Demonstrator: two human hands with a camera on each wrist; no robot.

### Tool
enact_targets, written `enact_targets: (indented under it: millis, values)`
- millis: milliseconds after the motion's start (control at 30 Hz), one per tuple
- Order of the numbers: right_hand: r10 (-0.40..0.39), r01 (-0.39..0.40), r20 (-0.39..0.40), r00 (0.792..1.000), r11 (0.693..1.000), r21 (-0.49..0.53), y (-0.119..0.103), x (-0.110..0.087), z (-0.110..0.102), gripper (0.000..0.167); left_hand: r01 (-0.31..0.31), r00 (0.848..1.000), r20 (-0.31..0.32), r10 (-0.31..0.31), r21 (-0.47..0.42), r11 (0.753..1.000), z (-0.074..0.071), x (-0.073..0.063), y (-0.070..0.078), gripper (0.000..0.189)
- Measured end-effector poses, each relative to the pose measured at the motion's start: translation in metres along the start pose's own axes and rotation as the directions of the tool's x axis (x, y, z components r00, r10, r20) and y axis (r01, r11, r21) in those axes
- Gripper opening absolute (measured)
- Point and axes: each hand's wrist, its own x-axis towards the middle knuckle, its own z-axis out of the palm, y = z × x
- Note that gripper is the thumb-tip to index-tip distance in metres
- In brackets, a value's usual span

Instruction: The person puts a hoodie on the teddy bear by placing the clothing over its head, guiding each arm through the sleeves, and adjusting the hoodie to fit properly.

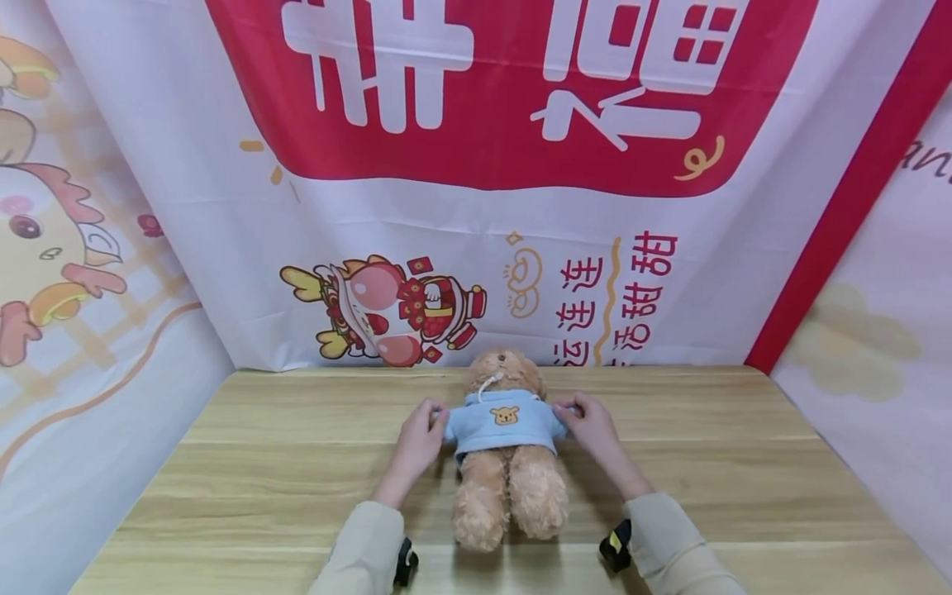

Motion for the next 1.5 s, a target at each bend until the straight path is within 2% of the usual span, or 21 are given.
enact_targets:
  millis: [133,267,467,533,600,667,733,767,800,867,933,1000,1067,1133,1200,1333,1433,1500]
  values:
    - [-0.025,0.025,0.006,1.0,1.0,0.013,0.002,0.0,-0.001,0.013,0.027,0.999,0.021,-0.027,-0.009,1.0,-0.001,-0.002,0.001,0.016]
    - [-0.055,0.056,0.042,0.998,0.998,-0.026,-0.002,-0.002,-0.004,0.012,0.025,1.0,0.014,-0.025,0.018,1.0,-0.001,-0.002,0.003,0.02]
    - [-0.107,0.121,0.133,0.985,0.987,-0.103,-0.021,-0.008,-0.014,0.018,-0.028,0.999,-0.03,0.032,0.124,0.992,-0.005,-0.005,0.013,0.022]
    - [-0.156,0.175,0.143,0.977,0.976,-0.127,-0.025,-0.01,-0.014,0.018,-0.065,0.996,-0.053,0.076,0.175,0.982,-0.005,-0.008,0.017,0.021]
    - [-0.233,0.257,0.159,0.959,0.954,-0.155,-0.027,-0.011,-0.012,0.017,-0.121,0.985,-0.088,0.147,0.249,0.961,-0.005,-0.011,0.021,0.018]
    - [-0.297,0.33,0.199,0.934,0.931,-0.157,-0.028,-0.013,-0.009,0.017,-0.194,0.963,-0.117,0.242,0.316,0.929,-0.004,-0.015,0.026,0.013]
    - [-0.346,0.386,0.24,0.907,0.911,-0.145,-0.028,-0.015,-0.007,0.017,-0.264,0.937,-0.119,0.328,0.372,0.89,-0.004,-0.019,0.03,0.01]
    - [-0.364,0.408,0.262,0.894,0.903,-0.135,-0.028,-0.015,-0.007,0.019,-0.29,0.928,-0.107,0.356,0.393,0.873,-0.004,-0.02,0.032,0.011]
    - [-0.373,0.417,0.283,0.884,0.901,-0.117,-0.028,-0.016,-0.008,0.021,-0.305,0.926,-0.087,0.367,0.4,0.864,-0.004,-0.022,0.033,0.014]
    - [-0.38,0.424,0.323,0.867,0.903,-0.076,-0.028,-0.017,-0.01,0.026,-0.314,0.934,-0.03,0.357,0.409,0.857,-0.004,-0.025,0.035,0.022]
    - [-0.379,0.419,0.353,0.855,0.907,-0.042,-0.028,-0.018,-0.013,0.03,-0.295,0.949,0.029,0.313,0.425,0.856,-0.004,-0.028,0.037,0.033]
    - [-0.368,0.408,0.373,0.852,0.912,-0.032,-0.028,-0.02,-0.017,0.031,-0.264,0.964,0.079,0.256,0.437,0.86,-0.004,-0.029,0.037,0.045]
    - [-0.364,0.412,0.376,0.852,0.91,-0.053,-0.029,-0.022,-0.021,0.028,-0.24,0.971,0.109,0.213,0.45,0.86,-0.004,-0.03,0.037,0.052]
    - [-0.357,0.416,0.368,0.859,0.905,-0.094,-0.029,-0.025,-0.024,0.022,-0.226,0.974,0.127,0.188,0.455,0.862,-0.004,-0.031,0.038,0.054]
    - [-0.368,0.437,0.367,0.855,0.89,-0.127,-0.029,-0.026,-0.025,0.019,-0.221,0.975,0.14,0.175,0.461,0.859,-0.004,-0.031,0.04,0.052]
    - [-0.411,0.489,0.375,0.831,0.861,-0.141,-0.026,-0.029,-0.024,0.011,-0.217,0.974,0.161,0.159,0.461,0.861,-0.004,-0.032,0.046,0.047]
    - [-0.436,0.514,0.369,0.821,0.846,-0.142,-0.025,-0.03,-0.023,0.008,-0.229,0.971,0.172,0.167,0.454,0.861,-0.004,-0.033,0.047,0.04]
    - [-0.437,0.511,0.36,0.824,0.848,-0.139,-0.023,-0.031,-0.022,0.008,-0.244,0.967,0.177,0.182,0.453,0.858,-0.005,-0.034,0.046,0.036]
